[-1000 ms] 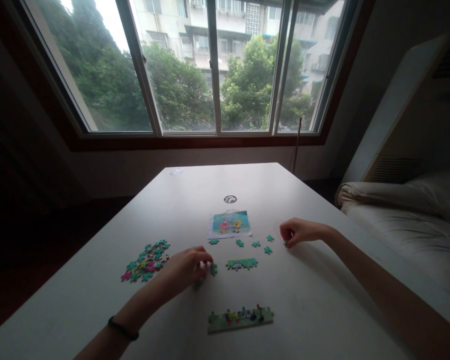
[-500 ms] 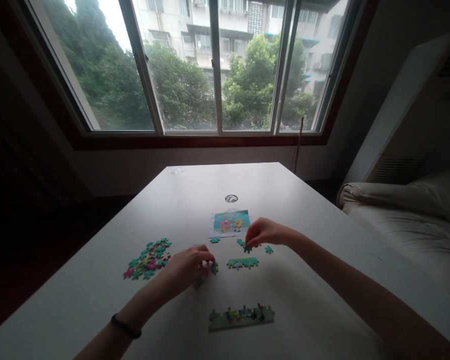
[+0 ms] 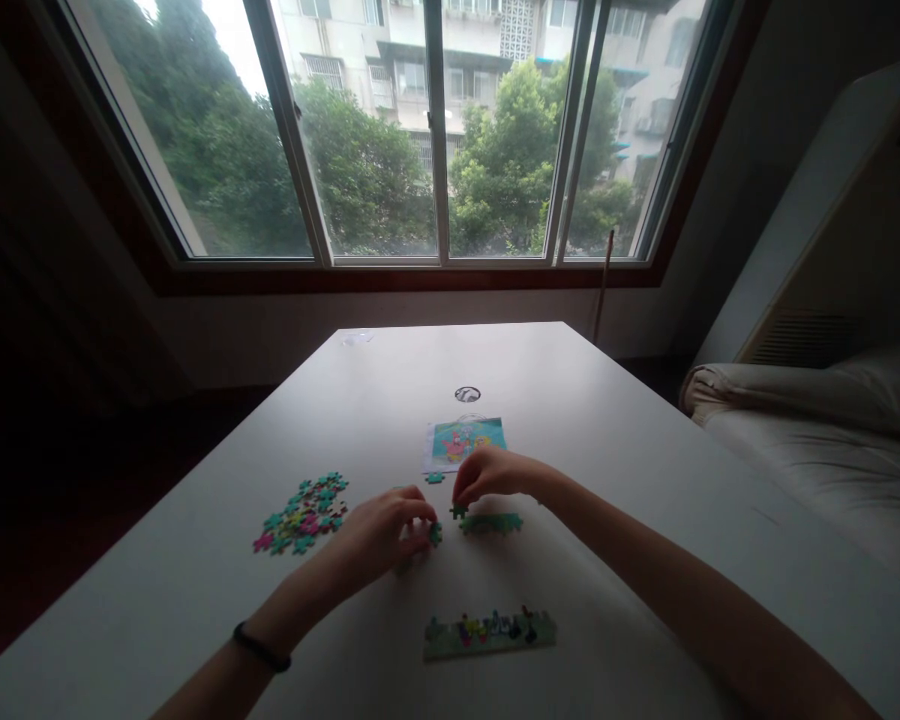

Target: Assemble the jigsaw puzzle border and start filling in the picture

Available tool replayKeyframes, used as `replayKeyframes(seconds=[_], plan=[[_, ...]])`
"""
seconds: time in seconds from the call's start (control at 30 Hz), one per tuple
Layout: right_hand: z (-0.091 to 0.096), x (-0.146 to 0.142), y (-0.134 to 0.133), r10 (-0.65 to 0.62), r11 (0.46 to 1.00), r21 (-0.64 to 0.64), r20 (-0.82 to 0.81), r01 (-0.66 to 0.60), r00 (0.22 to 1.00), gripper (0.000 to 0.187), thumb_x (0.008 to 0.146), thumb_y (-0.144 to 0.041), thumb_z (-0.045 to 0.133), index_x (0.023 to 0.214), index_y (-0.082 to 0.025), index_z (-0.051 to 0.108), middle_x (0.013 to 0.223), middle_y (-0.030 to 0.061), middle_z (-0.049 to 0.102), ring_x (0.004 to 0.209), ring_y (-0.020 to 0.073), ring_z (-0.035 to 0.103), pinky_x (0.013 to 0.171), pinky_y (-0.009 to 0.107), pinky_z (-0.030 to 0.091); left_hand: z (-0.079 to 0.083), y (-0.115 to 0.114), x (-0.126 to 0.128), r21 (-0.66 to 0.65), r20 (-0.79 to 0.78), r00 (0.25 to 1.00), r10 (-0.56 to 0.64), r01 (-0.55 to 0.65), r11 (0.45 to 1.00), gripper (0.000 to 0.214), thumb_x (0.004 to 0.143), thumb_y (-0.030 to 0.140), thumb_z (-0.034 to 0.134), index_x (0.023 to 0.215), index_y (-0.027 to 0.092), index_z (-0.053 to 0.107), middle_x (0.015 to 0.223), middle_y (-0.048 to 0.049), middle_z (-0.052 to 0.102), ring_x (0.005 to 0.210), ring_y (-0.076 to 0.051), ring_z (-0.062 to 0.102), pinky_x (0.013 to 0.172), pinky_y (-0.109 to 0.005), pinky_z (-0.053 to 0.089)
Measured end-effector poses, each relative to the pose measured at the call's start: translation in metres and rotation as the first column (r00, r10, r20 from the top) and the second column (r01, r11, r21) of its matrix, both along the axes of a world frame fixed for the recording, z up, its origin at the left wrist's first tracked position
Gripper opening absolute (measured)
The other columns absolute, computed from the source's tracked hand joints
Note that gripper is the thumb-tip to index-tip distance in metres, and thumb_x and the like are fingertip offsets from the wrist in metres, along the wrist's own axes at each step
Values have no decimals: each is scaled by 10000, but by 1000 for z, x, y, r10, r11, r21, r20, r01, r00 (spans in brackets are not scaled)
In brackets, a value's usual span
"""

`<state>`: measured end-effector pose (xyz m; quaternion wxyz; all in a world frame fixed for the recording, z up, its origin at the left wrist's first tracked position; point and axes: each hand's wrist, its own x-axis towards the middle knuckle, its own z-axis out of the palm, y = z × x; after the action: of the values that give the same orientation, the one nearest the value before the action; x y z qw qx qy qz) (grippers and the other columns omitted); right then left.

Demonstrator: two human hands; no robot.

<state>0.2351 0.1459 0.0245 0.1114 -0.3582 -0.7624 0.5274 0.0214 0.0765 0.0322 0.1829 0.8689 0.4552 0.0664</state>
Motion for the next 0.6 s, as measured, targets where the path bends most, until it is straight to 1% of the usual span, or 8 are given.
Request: replayKeyframes(seconds=[0.1,0.17,0.3,0.4,0.6], plan=[[-5,-9,-3,27,998,47,56,-29,998,158,629,-178,678,772,-131,725,601,-11,641,568,86,527,524,173,374,-2,0,0,21,8,1000,1,-1,1000,222,764,225,537,946,267,658,960,-3,628,793,-163,599,713,-225,429],[-7,-12,-4,39,996,74,66,-44,997,164,627,-184,685,777,-134,725,607,-17,641,572,87,520,523,173,367,-3,0,1,30,10,1000,-1,0,1000,231,764,228,538,958,270,655,963,-4,627,798,-165,599,713,-227,430],[-10,-12,-6,48,998,50,39,-50,998,181,622,-218,695,781,-139,728,608,-21,643,573,94,522,534,179,372,-3,-1,2,37,12,1000,-12,12,999,211,775,228,532,935,272,662,952,-1,624,803,-163,599,716,-226,426],[-12,-14,-7,23,999,35,53,-25,998,189,601,-234,707,768,-148,731,587,-24,638,565,96,521,527,180,374,-5,0,3,36,21,1000,-7,7,999,192,783,223,528,907,271,667,940,4,624,793,-158,600,704,-220,422],[-12,-19,-14,-75,989,133,119,59,990,164,582,-228,704,728,-158,732,540,-30,608,556,98,513,492,174,353,-9,3,3,30,32,999,0,-1,1000,181,784,210,530,884,262,672,901,6,635,748,-146,605,690,-218,422]])
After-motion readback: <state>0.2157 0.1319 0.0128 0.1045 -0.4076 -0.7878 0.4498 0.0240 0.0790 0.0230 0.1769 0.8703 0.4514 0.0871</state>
